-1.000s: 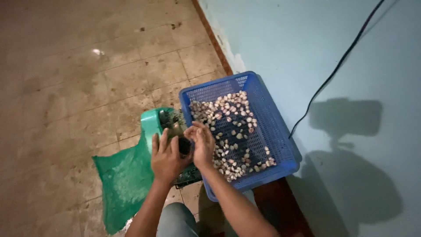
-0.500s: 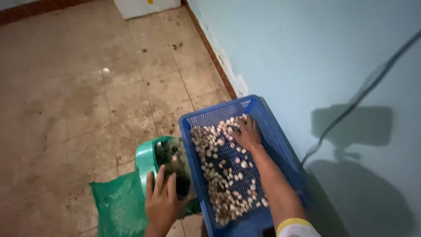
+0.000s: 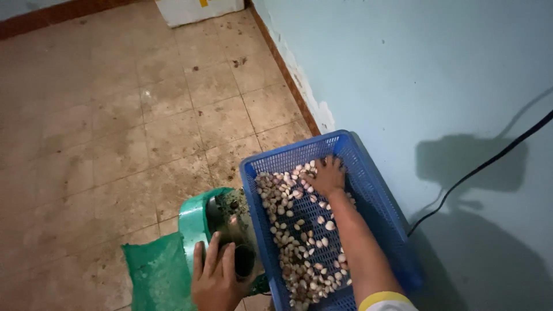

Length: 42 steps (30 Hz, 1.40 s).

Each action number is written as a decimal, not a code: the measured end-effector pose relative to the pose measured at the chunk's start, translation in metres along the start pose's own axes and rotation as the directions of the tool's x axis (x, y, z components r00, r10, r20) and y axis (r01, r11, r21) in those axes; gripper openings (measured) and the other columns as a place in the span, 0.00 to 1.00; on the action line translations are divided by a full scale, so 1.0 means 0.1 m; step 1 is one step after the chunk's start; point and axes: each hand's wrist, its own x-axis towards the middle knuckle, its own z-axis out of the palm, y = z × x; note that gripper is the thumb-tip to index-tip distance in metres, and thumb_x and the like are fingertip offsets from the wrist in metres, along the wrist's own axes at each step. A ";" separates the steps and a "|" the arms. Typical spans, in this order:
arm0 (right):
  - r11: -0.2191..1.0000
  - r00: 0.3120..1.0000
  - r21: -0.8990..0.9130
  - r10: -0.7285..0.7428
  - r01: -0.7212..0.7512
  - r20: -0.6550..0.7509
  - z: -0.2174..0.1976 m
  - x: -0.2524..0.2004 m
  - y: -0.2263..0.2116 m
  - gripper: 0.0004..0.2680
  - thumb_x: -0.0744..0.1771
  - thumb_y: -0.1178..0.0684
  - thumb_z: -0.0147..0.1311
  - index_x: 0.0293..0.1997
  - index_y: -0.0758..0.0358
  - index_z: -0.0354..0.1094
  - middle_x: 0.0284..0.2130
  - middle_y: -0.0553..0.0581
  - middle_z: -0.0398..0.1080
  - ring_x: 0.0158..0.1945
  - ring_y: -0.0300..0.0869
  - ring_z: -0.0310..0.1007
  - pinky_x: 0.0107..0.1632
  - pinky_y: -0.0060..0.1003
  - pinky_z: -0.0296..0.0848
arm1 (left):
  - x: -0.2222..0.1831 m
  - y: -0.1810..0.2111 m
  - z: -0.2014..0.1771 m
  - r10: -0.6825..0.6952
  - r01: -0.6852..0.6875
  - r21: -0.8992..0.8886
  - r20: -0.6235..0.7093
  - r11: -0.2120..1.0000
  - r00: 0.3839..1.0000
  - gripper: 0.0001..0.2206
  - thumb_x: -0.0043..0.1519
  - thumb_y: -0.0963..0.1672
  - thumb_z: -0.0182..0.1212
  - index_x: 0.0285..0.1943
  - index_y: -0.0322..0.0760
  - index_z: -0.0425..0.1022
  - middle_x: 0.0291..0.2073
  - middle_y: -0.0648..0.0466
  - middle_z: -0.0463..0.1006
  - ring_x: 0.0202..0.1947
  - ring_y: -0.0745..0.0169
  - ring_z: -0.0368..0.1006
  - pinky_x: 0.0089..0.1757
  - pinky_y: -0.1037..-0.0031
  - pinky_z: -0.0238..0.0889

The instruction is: Transferring garlic cloves from a plastic crate into a mesh bag for storage or sale.

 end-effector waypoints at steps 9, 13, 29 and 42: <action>0.971 0.770 0.102 -0.107 0.218 -0.629 0.16 -0.17 -0.18 0.23 0.62 0.27 0.59 0.48 0.56 0.74 0.51 0.64 0.66 0.54 0.62 0.64 0.49 0.64 0.66 | -0.11 -0.12 0.21 0.100 -0.102 -0.027 -0.052 0.994 0.994 0.33 0.47 0.56 0.76 0.55 0.32 0.76 0.53 0.43 0.79 0.67 0.41 0.69 0.63 0.38 0.60; 0.943 0.966 0.326 0.020 0.068 -0.258 0.14 -0.45 -0.58 0.35 0.62 0.21 0.51 0.70 0.57 0.58 0.76 0.63 0.42 0.75 0.68 0.45 0.61 0.64 0.62 | -0.04 -0.06 0.11 0.043 -0.045 -0.070 -0.033 0.997 0.999 0.31 0.48 0.56 0.78 0.52 0.32 0.77 0.52 0.42 0.79 0.67 0.41 0.68 0.64 0.37 0.58; 0.861 0.875 0.399 -0.427 0.316 0.229 0.28 -1.95 -0.61 0.16 0.64 0.41 0.53 0.56 0.49 0.71 0.47 0.57 0.69 0.36 0.56 0.71 0.37 0.51 0.69 | 0.04 -0.06 -0.03 0.153 -0.158 -0.056 -0.082 0.986 0.985 0.29 0.53 0.51 0.72 0.55 0.26 0.72 0.51 0.38 0.77 0.67 0.36 0.66 0.65 0.39 0.52; 0.328 0.764 0.833 -0.346 -0.445 0.544 0.00 -2.36 -0.31 0.11 0.67 0.59 0.58 0.55 0.62 0.73 0.36 0.55 0.73 0.33 0.39 0.70 0.38 0.36 0.74 | -0.15 -0.12 0.27 -0.020 0.018 0.031 0.060 0.999 0.998 0.34 0.50 0.56 0.76 0.63 0.42 0.70 0.70 0.41 0.66 0.71 0.26 0.58 0.59 0.51 0.65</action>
